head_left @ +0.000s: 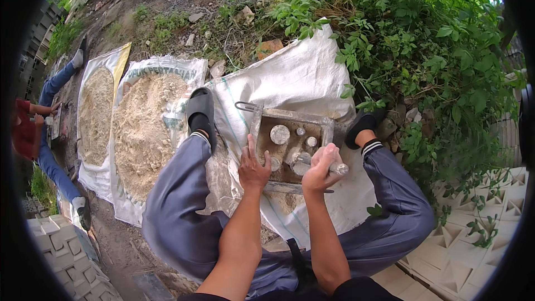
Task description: The person tamps down sand mixture inside a mold around cylindrical inserts using a hand tamper while pressing and smoothing the material by hand.
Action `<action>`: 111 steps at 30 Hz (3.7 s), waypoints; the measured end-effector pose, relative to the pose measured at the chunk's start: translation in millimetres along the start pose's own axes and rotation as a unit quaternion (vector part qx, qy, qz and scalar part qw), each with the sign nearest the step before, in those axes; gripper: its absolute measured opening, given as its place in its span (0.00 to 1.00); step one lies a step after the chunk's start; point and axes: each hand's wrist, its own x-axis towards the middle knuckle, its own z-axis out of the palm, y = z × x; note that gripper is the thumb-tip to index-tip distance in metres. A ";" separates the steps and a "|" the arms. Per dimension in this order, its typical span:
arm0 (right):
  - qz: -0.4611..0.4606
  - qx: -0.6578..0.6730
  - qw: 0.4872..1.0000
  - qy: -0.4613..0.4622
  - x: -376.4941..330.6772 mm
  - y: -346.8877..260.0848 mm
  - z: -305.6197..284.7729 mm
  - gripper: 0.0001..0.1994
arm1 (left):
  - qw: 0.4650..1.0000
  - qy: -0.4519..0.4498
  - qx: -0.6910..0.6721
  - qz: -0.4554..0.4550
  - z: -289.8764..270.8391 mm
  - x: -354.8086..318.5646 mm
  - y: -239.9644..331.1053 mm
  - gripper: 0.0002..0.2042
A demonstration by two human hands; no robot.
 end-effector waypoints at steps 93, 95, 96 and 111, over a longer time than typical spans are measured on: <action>-0.037 0.076 0.979 -0.188 7.6 -11.6 2.6 0.29 | 1.000 0.000 -0.013 -0.016 0.8 1.6 -3.4 0.37; 0.008 0.038 0.987 -0.158 13.7 -19.7 12.7 0.31 | 1.000 -0.004 -0.008 -0.020 0.7 0.0 -2.8 0.37; 0.008 0.039 0.987 -0.158 12.2 -28.7 12.7 0.31 | 1.000 -0.007 -0.006 -0.021 1.0 -0.2 -5.3 0.37; -0.051 -0.014 0.980 -0.192 10.0 -16.7 17.8 0.33 | 1.000 -0.003 -0.007 -0.008 -1.8 0.2 -1.3 0.36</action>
